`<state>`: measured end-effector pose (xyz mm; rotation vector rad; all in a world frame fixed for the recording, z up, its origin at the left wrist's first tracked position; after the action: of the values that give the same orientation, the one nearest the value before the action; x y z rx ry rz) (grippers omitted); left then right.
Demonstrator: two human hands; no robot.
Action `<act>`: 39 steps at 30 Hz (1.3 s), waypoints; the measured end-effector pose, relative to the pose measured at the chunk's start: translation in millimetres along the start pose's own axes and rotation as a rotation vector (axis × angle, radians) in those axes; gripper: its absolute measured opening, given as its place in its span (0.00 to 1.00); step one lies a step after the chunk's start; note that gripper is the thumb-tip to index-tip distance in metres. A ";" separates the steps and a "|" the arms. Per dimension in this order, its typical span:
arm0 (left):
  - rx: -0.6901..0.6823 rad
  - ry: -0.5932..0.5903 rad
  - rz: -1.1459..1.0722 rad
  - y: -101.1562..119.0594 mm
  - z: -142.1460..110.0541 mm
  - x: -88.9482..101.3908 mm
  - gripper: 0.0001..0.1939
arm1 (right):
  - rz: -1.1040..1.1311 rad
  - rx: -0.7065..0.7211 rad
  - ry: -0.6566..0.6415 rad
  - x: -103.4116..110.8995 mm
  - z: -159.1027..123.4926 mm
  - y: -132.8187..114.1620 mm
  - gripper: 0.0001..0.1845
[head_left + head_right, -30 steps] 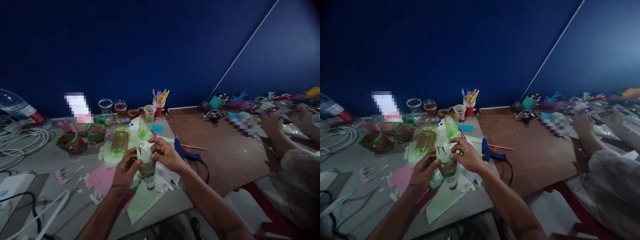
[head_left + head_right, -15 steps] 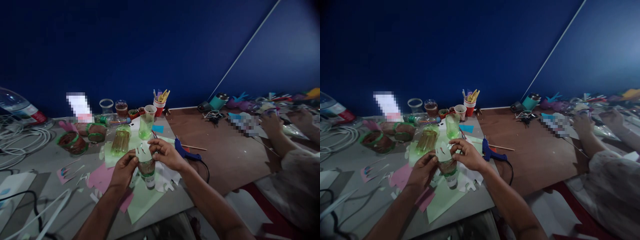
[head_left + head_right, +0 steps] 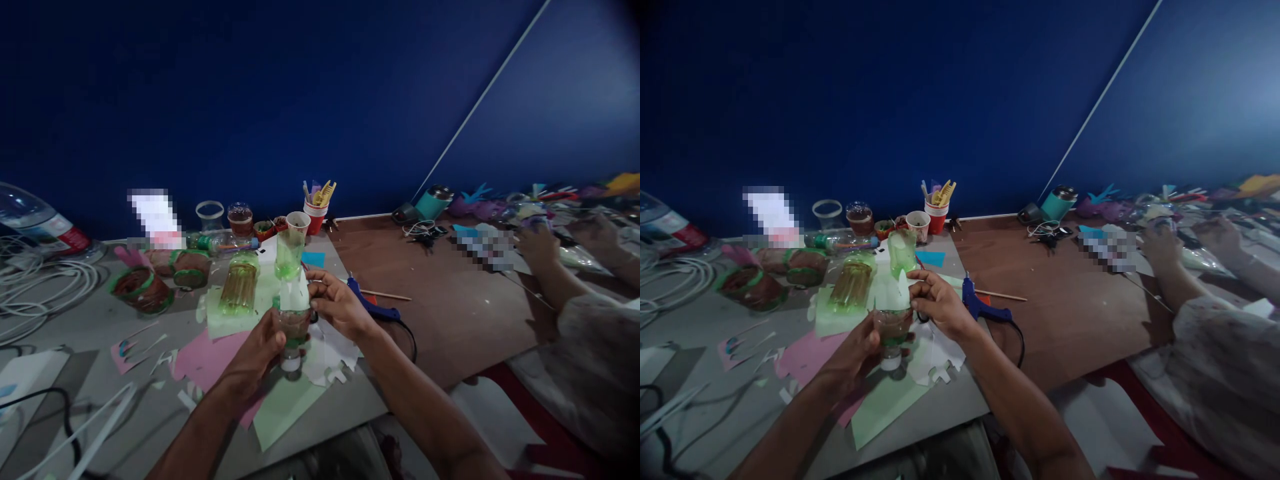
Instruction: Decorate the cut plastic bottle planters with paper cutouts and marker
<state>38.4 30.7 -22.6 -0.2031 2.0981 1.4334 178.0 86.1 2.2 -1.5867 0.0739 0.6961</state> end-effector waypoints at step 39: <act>-0.084 0.041 -0.084 1.8 10.3 15.2 0.22 | -0.187 0.213 0.225 2.8 -22.7 -45.3 0.15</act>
<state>29.0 43.6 -32.0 -0.3520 2.0384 1.4792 209.0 73.5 40.4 -1.4391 0.1585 0.3503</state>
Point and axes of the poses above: each hand's wrist, its own z-axis towards the middle knuckle, its own x-axis out of the back of the hand, y = z × x, the point moved 5 cm from there along z, towards the middle knuckle, and after that the axes turned 1 degree about -x, right-handed, at the moved point
